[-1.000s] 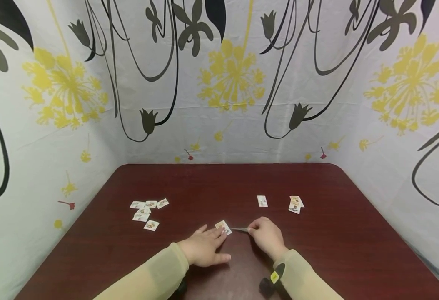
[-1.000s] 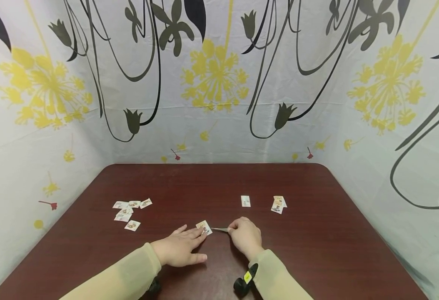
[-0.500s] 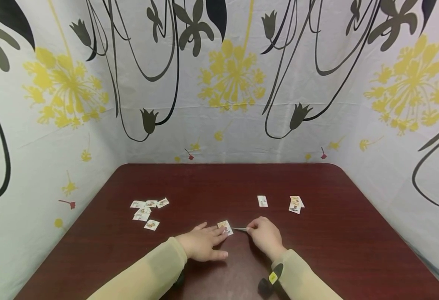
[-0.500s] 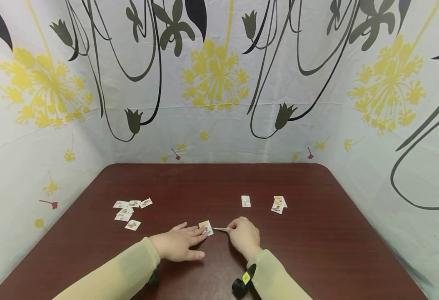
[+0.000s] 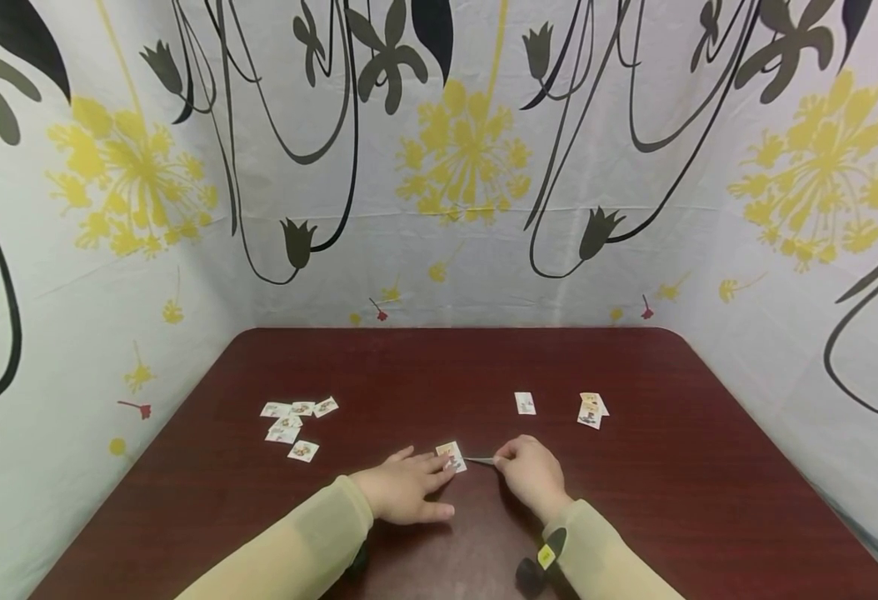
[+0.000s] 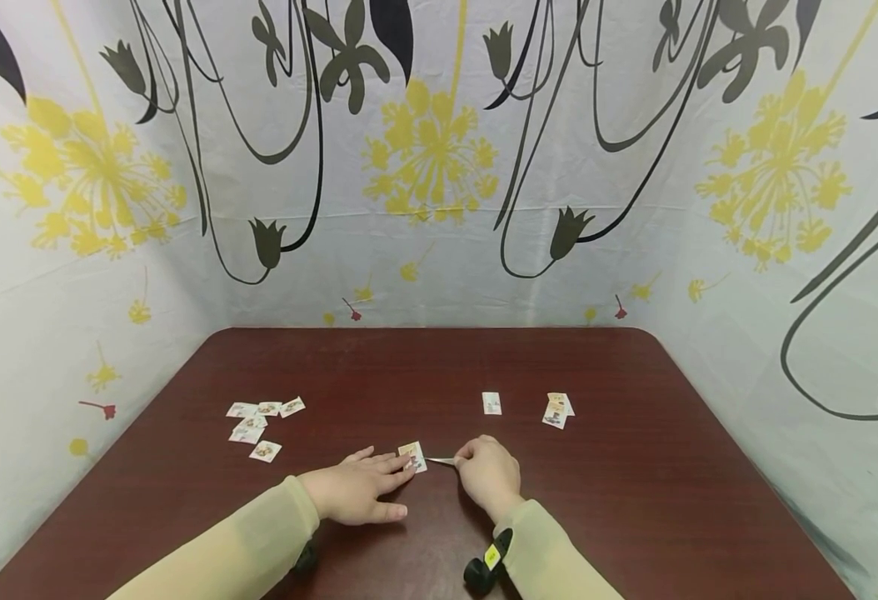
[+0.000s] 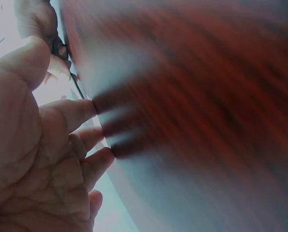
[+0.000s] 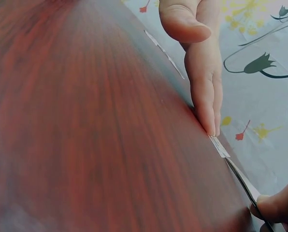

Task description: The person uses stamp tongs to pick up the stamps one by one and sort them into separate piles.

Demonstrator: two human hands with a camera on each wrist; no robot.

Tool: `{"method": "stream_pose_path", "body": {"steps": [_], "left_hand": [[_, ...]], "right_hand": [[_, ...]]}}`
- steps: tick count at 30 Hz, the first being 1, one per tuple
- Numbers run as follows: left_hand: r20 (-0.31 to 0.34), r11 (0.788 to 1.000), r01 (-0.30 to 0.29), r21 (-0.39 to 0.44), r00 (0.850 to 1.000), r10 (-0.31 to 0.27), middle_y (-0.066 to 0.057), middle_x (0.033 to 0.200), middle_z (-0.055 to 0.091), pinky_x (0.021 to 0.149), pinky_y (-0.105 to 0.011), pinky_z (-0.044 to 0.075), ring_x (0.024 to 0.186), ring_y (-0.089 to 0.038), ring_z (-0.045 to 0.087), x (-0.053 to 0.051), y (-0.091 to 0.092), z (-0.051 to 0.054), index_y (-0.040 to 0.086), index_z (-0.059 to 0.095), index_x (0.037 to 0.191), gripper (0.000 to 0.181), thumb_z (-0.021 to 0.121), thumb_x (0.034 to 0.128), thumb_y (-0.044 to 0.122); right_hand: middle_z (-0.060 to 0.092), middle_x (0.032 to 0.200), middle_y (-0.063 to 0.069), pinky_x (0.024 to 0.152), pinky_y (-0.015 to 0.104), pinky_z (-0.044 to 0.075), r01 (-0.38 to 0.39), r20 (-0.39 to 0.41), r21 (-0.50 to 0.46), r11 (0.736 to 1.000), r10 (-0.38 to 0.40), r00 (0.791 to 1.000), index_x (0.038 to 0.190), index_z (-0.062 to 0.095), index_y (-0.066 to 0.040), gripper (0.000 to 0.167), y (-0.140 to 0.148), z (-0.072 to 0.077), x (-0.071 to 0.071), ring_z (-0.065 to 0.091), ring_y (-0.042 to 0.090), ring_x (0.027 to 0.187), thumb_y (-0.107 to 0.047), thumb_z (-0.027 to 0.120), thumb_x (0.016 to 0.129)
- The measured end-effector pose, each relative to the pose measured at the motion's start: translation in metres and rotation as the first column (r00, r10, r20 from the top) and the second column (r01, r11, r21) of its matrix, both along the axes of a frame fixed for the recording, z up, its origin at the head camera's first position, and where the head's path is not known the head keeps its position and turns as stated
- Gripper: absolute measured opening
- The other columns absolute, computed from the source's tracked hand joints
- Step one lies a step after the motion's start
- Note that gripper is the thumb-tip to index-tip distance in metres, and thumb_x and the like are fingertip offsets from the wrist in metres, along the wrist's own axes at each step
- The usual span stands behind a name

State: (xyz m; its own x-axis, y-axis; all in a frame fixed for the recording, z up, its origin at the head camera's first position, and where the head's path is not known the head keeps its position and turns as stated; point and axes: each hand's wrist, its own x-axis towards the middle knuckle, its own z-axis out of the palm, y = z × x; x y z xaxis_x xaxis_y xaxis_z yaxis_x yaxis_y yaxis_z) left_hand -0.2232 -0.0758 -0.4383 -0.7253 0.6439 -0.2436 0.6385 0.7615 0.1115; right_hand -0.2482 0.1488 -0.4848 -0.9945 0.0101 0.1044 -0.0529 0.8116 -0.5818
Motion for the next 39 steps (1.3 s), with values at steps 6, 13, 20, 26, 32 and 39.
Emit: {"method": "stream_pose_path", "body": {"steps": [6, 13, 20, 26, 32, 39], "left_hand": [[-0.017, 1.0, -0.003, 0.005, 1.0, 0.003, -0.001, 0.153, 0.035, 0.116, -0.047, 0.018, 0.141, -0.018, 0.03, 0.001, 0.0009, -0.0005, 0.018, 0.042, 0.148, 0.067, 0.044, 0.0949, 0.06], [-0.028, 1.0, -0.006, 0.008, 1.0, 0.006, 0.0, 0.152, 0.036, 0.116, -0.047, 0.017, 0.141, -0.017, 0.03, 0.0009, 0.0008, -0.0013, 0.019, 0.042, 0.147, 0.067, 0.044, 0.0948, 0.06], [-0.015, 1.0, -0.008, 0.013, 1.0, 0.008, 0.001, 0.153, 0.036, 0.116, -0.049, 0.016, 0.141, -0.017, 0.03, -0.0003, 0.0009, -0.0003, 0.019, 0.042, 0.147, 0.067, 0.044, 0.0946, 0.061], [-0.001, 1.0, -0.016, 0.024, 1.0, 0.016, 0.001, 0.153, 0.036, 0.115, -0.05, 0.016, 0.141, -0.017, 0.03, -0.0003, 0.0011, 0.0005, 0.02, 0.043, 0.147, 0.066, 0.046, 0.0942, 0.06], [0.006, 0.999, -0.024, 0.029, 1.0, 0.023, 0.001, 0.152, 0.036, 0.115, -0.049, 0.016, 0.141, -0.017, 0.031, 0.0002, 0.0013, 0.0004, 0.02, 0.043, 0.147, 0.067, 0.047, 0.0936, 0.06], [0.013, 0.999, -0.027, 0.026, 1.0, 0.027, 0.001, 0.153, 0.035, 0.115, -0.05, 0.016, 0.141, -0.018, 0.03, 0.0001, 0.0012, -0.0002, 0.019, 0.042, 0.147, 0.068, 0.047, 0.0937, 0.06]], "right_hand": [[0.058, 0.084, -0.005, 0.072, 0.04, 0.047, 0.006, 0.001, -0.005, 1.0, -0.006, 1.0, 0.073, 0.07, -0.019, 0.012, 0.0001, -0.0018, -0.0008, 0.056, 0.015, 0.076, -0.019, 0.068, 0.085], [0.058, 0.084, -0.004, 0.071, 0.041, 0.047, 0.013, 0.011, -0.012, 1.0, -0.013, 1.0, 0.073, 0.07, -0.018, 0.012, 0.001, -0.0017, 0.0006, 0.056, 0.015, 0.076, -0.019, 0.068, 0.085], [0.059, 0.086, -0.003, 0.073, 0.041, 0.048, 0.018, 0.009, -0.002, 1.0, -0.018, 1.0, 0.071, 0.07, -0.019, 0.013, 0.0017, 0.0005, 0.0031, 0.057, 0.016, 0.078, -0.019, 0.067, 0.084], [0.059, 0.085, -0.003, 0.073, 0.041, 0.048, 0.021, 0.008, -0.007, 1.0, -0.021, 1.0, 0.072, 0.07, -0.018, 0.012, 0.0019, 0.0013, 0.0043, 0.058, 0.017, 0.079, -0.019, 0.067, 0.084], [0.058, 0.083, -0.005, 0.075, 0.042, 0.047, 0.03, -0.021, -0.019, 0.999, -0.03, 0.999, 0.073, 0.071, -0.019, 0.012, 0.0002, -0.0006, 0.0019, 0.058, 0.017, 0.079, -0.02, 0.068, 0.085], [0.058, 0.082, -0.005, 0.08, 0.045, 0.045, 0.035, -0.021, -0.022, 0.999, -0.036, 0.999, 0.074, 0.07, -0.019, 0.013, -0.0015, -0.0035, -0.0013, 0.058, 0.017, 0.08, -0.02, 0.069, 0.086]]}}
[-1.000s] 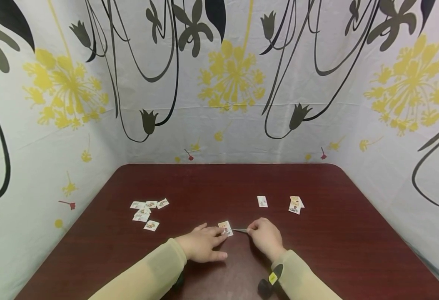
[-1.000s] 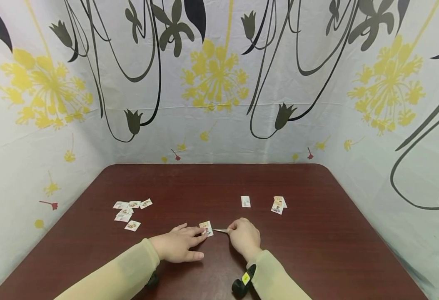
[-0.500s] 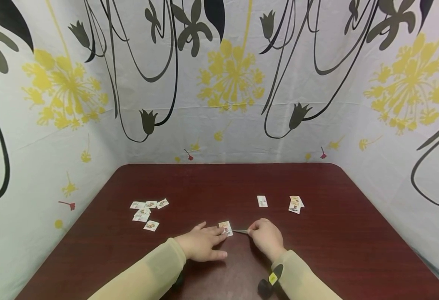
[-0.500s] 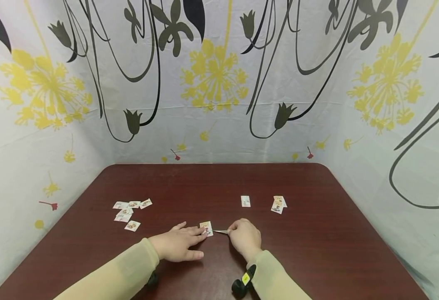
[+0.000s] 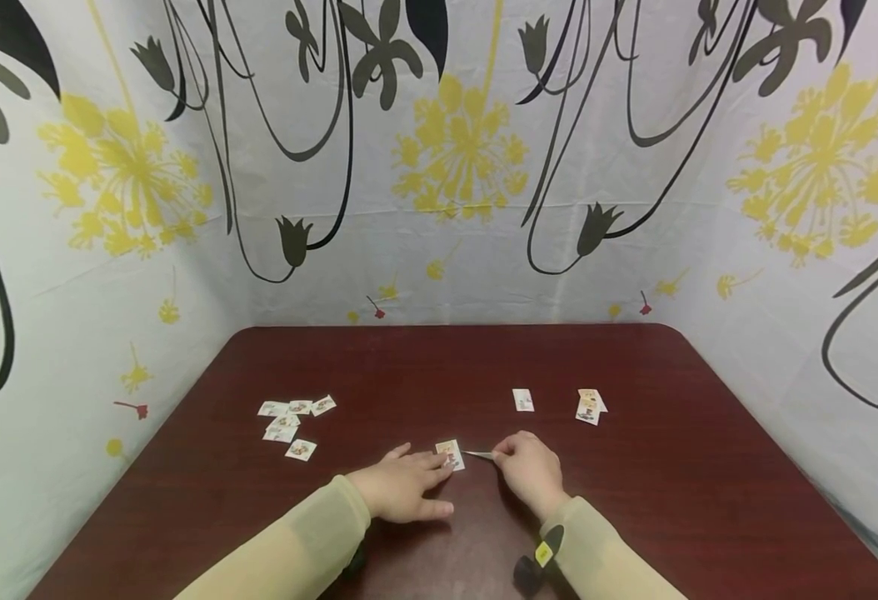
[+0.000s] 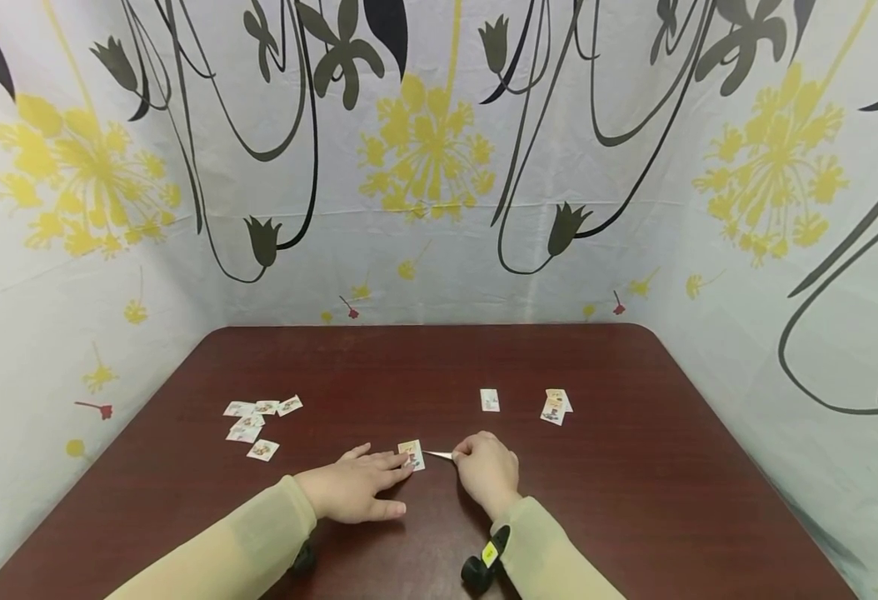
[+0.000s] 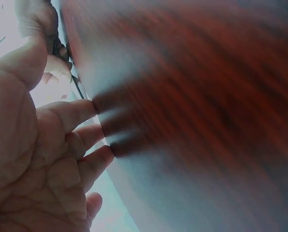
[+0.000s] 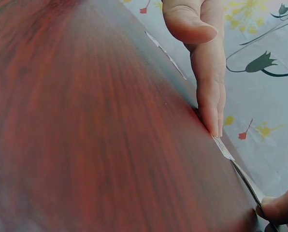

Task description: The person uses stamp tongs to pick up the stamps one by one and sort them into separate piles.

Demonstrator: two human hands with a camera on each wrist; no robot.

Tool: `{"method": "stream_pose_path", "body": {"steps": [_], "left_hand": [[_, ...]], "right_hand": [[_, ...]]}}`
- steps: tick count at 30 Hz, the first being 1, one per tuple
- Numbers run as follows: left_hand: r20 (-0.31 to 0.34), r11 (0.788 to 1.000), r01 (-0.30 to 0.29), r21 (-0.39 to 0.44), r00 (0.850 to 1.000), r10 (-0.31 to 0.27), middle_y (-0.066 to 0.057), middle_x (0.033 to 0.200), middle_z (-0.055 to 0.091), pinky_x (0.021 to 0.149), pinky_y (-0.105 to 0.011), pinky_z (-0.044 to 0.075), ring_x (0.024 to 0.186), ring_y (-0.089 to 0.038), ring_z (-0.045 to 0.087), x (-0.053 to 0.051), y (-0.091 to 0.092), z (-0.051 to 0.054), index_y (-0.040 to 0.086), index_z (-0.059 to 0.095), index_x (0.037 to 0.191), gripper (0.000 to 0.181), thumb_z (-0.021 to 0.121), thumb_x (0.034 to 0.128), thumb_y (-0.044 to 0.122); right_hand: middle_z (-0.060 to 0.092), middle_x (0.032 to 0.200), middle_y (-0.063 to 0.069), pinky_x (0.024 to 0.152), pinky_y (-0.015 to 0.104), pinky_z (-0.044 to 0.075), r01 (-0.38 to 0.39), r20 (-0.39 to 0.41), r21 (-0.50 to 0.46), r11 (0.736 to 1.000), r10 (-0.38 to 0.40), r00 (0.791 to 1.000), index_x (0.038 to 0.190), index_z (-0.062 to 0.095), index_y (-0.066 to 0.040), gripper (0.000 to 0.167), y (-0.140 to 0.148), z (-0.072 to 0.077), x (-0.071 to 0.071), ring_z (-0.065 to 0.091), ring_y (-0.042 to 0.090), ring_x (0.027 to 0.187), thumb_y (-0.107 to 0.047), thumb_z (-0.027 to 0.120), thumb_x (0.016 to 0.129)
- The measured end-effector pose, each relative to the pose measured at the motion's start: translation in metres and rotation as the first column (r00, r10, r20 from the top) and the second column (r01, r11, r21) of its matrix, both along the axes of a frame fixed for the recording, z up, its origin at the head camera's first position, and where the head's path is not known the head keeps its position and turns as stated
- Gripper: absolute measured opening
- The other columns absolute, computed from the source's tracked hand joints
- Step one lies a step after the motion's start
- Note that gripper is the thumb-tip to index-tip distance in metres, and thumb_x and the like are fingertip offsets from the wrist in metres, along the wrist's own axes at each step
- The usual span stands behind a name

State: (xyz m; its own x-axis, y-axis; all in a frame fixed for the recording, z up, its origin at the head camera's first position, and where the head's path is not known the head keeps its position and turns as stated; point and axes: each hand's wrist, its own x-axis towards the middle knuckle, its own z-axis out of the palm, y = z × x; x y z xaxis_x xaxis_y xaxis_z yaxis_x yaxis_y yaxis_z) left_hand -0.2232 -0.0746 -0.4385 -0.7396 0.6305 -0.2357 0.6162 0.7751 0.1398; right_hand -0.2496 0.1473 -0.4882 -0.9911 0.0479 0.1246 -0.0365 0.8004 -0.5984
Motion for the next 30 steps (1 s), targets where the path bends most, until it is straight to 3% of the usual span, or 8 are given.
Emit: {"method": "stream_pose_path", "body": {"steps": [14, 30], "left_hand": [[0.016, 1.0, 0.011, 0.003, 1.0, -0.011, 0.001, 0.155, 0.032, 0.115, -0.051, 0.015, 0.142, -0.019, 0.029, -0.0004, 0.0004, 0.0, 0.024, 0.042, 0.147, 0.066, 0.044, 0.0942, 0.062], [-0.008, 0.999, 0.049, 0.0, 0.999, -0.049, 0.003, 0.155, 0.032, 0.116, -0.047, 0.017, 0.141, -0.018, 0.03, 0.002, 0.0035, 0.0011, 0.02, 0.042, 0.147, 0.067, 0.044, 0.0946, 0.061]], "right_hand": [[0.06, 0.084, -0.005, 0.081, 0.046, 0.046, 0.01, -0.015, 0.016, 1.0, -0.009, 1.0, 0.07, 0.069, -0.02, 0.014, 0.0037, 0.0024, 0.0034, 0.06, 0.019, 0.083, -0.02, 0.068, 0.084], [0.06, 0.084, -0.005, 0.077, 0.044, 0.047, 0.007, -0.005, 0.0, 1.0, -0.007, 1.0, 0.071, 0.07, -0.02, 0.013, 0.005, 0.0021, 0.0043, 0.059, 0.018, 0.08, -0.02, 0.068, 0.084]]}}
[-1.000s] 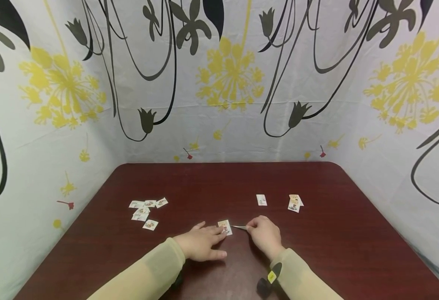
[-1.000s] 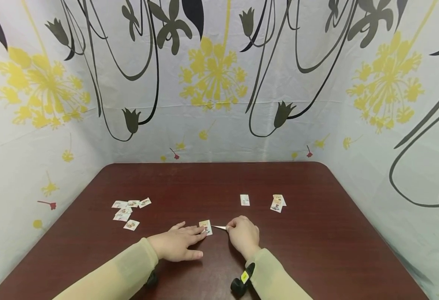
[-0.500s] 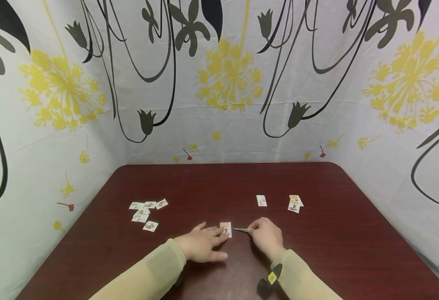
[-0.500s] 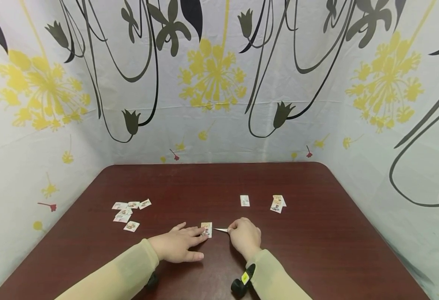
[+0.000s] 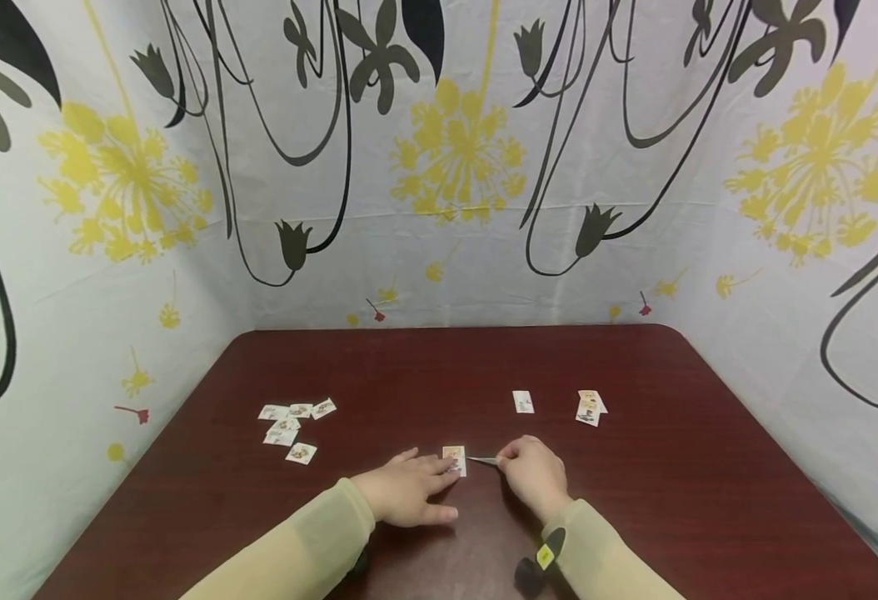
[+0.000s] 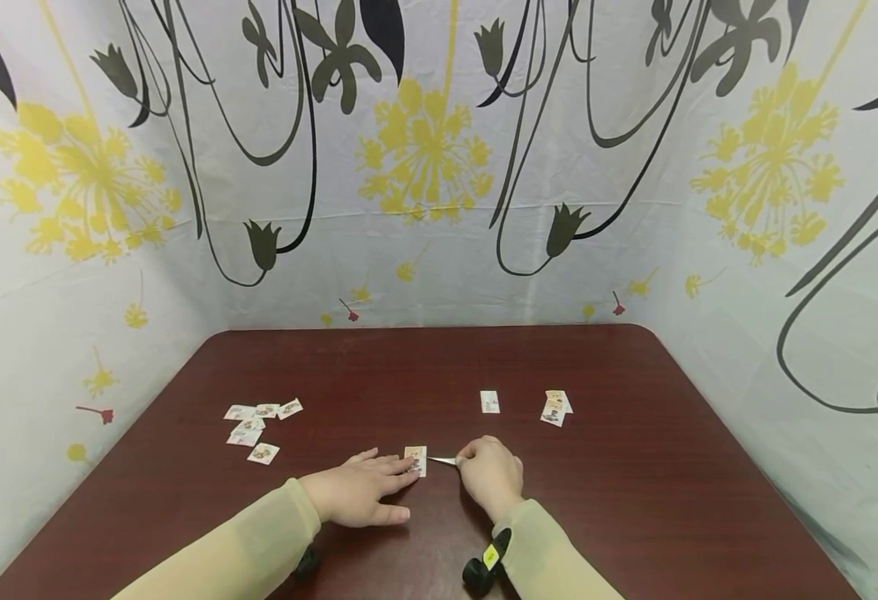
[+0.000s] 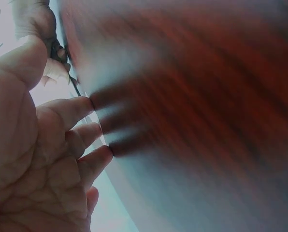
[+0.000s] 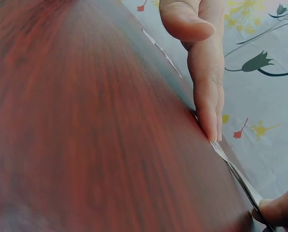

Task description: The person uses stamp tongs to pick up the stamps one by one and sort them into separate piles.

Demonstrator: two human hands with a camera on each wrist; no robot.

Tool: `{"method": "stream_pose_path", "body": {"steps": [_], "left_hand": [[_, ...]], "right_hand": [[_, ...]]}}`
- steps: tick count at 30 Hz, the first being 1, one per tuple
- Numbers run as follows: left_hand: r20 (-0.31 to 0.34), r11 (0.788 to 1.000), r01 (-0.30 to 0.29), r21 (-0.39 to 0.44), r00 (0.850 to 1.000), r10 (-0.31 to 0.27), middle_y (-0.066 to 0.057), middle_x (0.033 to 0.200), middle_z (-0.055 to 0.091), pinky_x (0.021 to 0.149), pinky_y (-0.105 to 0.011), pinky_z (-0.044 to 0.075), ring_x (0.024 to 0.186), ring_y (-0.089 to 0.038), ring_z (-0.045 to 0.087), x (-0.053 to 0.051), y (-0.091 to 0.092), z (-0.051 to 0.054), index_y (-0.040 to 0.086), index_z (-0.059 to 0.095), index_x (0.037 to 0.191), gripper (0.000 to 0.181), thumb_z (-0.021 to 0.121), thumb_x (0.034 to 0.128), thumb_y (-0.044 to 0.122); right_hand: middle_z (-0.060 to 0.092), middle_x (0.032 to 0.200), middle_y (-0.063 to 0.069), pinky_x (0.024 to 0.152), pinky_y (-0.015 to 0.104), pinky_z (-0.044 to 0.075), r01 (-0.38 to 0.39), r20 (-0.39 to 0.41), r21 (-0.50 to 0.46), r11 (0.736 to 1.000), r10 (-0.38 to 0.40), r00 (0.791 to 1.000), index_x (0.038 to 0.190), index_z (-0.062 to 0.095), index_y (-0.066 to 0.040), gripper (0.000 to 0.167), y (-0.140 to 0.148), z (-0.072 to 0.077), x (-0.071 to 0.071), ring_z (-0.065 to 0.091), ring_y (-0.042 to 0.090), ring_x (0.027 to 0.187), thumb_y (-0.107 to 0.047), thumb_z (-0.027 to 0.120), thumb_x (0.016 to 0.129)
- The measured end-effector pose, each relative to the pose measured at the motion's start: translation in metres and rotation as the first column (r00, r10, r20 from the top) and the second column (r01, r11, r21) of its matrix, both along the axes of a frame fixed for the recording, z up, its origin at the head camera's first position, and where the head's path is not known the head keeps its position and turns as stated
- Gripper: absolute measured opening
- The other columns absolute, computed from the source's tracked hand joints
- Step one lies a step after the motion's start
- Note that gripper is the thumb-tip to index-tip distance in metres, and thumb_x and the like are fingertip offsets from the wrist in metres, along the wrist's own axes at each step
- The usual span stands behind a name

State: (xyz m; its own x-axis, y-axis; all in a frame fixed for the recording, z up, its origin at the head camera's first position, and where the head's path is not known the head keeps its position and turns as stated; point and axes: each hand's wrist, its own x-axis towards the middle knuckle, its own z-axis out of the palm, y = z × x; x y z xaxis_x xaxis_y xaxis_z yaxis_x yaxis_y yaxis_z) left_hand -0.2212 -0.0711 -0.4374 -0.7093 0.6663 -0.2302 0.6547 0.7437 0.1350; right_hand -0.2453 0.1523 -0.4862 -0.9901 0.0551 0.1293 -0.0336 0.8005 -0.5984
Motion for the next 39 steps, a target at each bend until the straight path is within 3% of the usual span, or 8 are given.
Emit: {"method": "stream_pose_path", "body": {"steps": [25, 39], "left_hand": [[-0.022, 1.0, 0.011, 0.003, 1.0, -0.011, 0.0, 0.154, 0.033, 0.116, -0.044, 0.019, 0.141, -0.017, 0.03, -0.0031, 0.0043, -0.0044, 0.019, 0.04, 0.148, 0.07, 0.042, 0.0943, 0.063], [0.015, 1.0, -0.006, 0.024, 1.0, 0.005, 0.0, 0.155, 0.03, 0.116, -0.044, 0.017, 0.142, -0.018, 0.028, -0.0011, 0.0038, -0.0026, 0.018, 0.036, 0.15, 0.071, 0.045, 0.0945, 0.06]], "right_hand": [[0.059, 0.084, -0.004, 0.076, 0.044, 0.046, 0.017, 0.016, -0.032, 0.999, -0.016, 1.0, 0.073, 0.07, -0.018, 0.013, -0.0006, -0.0008, 0.0001, 0.057, 0.017, 0.079, -0.018, 0.067, 0.086], [0.058, 0.081, -0.005, 0.076, 0.043, 0.047, 0.011, -0.011, -0.012, 1.0, -0.011, 1.0, 0.071, 0.069, -0.02, 0.013, 0.0004, 0.0001, 0.0013, 0.059, 0.016, 0.08, -0.019, 0.068, 0.084]]}}
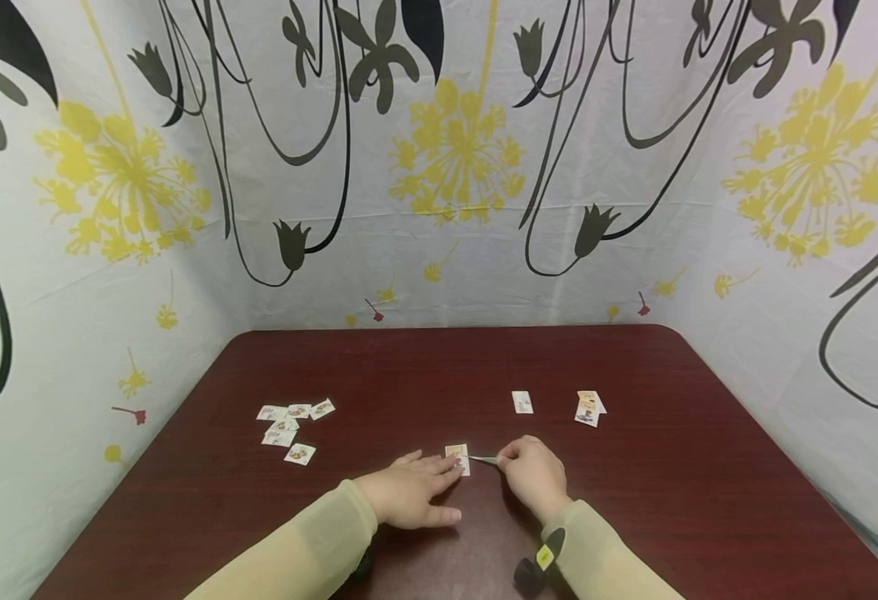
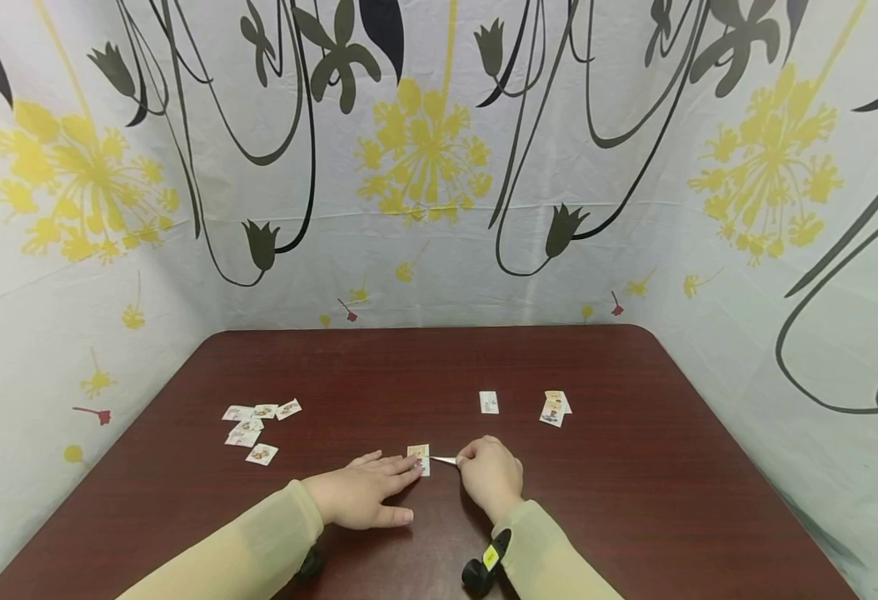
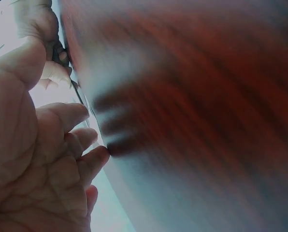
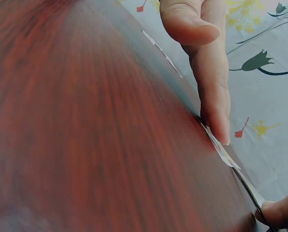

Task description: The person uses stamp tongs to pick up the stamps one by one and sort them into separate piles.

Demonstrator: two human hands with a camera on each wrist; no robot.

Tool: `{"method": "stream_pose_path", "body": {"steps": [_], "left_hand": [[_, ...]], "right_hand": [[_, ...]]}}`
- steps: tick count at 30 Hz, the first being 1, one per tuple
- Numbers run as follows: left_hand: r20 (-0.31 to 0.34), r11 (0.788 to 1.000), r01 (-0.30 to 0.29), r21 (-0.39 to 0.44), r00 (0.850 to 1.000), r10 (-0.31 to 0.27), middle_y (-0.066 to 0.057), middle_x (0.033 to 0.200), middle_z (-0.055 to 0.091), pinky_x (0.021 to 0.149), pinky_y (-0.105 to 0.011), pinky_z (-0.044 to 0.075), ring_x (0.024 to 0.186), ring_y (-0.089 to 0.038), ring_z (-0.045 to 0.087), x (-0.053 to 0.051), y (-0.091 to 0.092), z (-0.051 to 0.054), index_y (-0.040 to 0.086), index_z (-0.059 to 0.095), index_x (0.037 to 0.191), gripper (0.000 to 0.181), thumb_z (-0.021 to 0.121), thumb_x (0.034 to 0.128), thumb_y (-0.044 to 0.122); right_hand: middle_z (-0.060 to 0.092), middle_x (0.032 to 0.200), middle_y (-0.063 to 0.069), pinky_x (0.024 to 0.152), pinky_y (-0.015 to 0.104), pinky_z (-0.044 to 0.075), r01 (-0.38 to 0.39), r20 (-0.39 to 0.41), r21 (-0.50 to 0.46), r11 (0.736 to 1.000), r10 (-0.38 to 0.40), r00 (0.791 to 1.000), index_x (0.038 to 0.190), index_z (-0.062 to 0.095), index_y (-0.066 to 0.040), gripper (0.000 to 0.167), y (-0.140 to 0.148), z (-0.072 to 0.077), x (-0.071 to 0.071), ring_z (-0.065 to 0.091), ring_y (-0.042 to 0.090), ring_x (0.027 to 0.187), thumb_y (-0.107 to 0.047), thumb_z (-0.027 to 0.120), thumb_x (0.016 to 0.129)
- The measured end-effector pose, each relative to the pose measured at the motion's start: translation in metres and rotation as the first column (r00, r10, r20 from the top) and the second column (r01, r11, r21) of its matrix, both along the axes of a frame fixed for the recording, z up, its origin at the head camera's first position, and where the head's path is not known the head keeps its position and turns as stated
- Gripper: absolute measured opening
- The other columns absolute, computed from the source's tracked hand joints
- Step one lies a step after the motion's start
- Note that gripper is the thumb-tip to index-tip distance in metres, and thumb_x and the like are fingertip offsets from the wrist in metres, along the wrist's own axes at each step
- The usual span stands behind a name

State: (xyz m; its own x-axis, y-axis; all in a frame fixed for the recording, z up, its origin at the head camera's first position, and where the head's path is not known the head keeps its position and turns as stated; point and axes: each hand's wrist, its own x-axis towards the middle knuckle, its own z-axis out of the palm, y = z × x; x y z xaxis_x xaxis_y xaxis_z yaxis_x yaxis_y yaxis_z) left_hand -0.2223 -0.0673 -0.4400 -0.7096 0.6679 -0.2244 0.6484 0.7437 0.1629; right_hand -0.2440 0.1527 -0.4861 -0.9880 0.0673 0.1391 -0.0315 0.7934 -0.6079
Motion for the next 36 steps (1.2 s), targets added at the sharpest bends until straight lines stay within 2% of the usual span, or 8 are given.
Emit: {"method": "stream_pose_path", "body": {"steps": [10, 16, 24, 29, 36], "left_hand": [[0.016, 0.999, -0.039, 0.01, 0.999, 0.039, -0.004, 0.155, 0.03, 0.116, -0.046, 0.017, 0.142, -0.022, 0.028, -0.003, -0.016, -0.001, 0.015, 0.037, 0.15, 0.071, 0.044, 0.0951, 0.06], [0.033, 0.997, -0.075, 0.033, 0.997, 0.074, -0.007, 0.155, 0.031, 0.116, -0.049, 0.016, 0.142, -0.025, 0.028, -0.003, -0.032, 0.0, 0.012, 0.037, 0.149, 0.07, 0.045, 0.0957, 0.057], [0.034, 0.99, -0.125, 0.069, 0.992, 0.123, -0.008, 0.154, 0.033, 0.115, -0.05, 0.017, 0.142, -0.027, 0.029, -0.005, -0.054, -0.004, 0.009, 0.039, 0.148, 0.07, 0.047, 0.0958, 0.055], [0.037, 0.984, -0.15, 0.094, 0.988, 0.147, -0.01, 0.153, 0.033, 0.114, -0.052, 0.017, 0.141, -0.028, 0.03, -0.005, -0.071, -0.005, 0.007, 0.04, 0.147, 0.069, 0.048, 0.0963, 0.054], [0.067, 0.97, -0.215, 0.113, 0.976, 0.209, -0.013, 0.154, 0.032, 0.114, -0.055, 0.016, 0.141, -0.032, 0.029, -0.002, -0.103, -0.007, 0.005, 0.038, 0.148, 0.071, 0.047, 0.0967, 0.053]], "right_hand": [[0.06, 0.083, -0.004, 0.075, 0.041, 0.047, -0.027, 0.023, -0.018, 0.999, 0.028, 0.999, 0.073, 0.07, -0.017, 0.012, 0.006, 0.004, -0.002, 0.057, 0.016, 0.079, -0.017, 0.069, 0.084], [0.061, 0.083, -0.003, 0.075, 0.04, 0.046, -0.025, 0.035, -0.051, 0.998, 0.027, 0.999, 0.073, 0.071, -0.016, 0.011, 0.01, 0.004, -0.004, 0.056, 0.015, 0.078, -0.016, 0.069, 0.084], [0.062, 0.088, -0.001, 0.079, 0.041, 0.045, 0.005, 0.058, -0.113, 0.994, 0.002, 0.998, 0.077, 0.071, -0.015, 0.008, 0.022, 0.004, -0.005, 0.057, 0.018, 0.083, -0.016, 0.069, 0.084], [0.062, 0.09, 0.001, 0.079, 0.041, 0.044, 0.019, 0.062, -0.138, 0.99, -0.011, 0.998, 0.077, 0.071, -0.014, 0.007, 0.034, 0.005, -0.006, 0.056, 0.019, 0.083, -0.015, 0.069, 0.084], [0.062, 0.093, 0.004, 0.077, 0.038, 0.043, 0.028, 0.068, -0.135, 0.991, -0.019, 0.998, 0.08, 0.071, -0.012, 0.007, 0.056, 0.005, -0.007, 0.056, 0.021, 0.084, -0.015, 0.068, 0.085]]}}
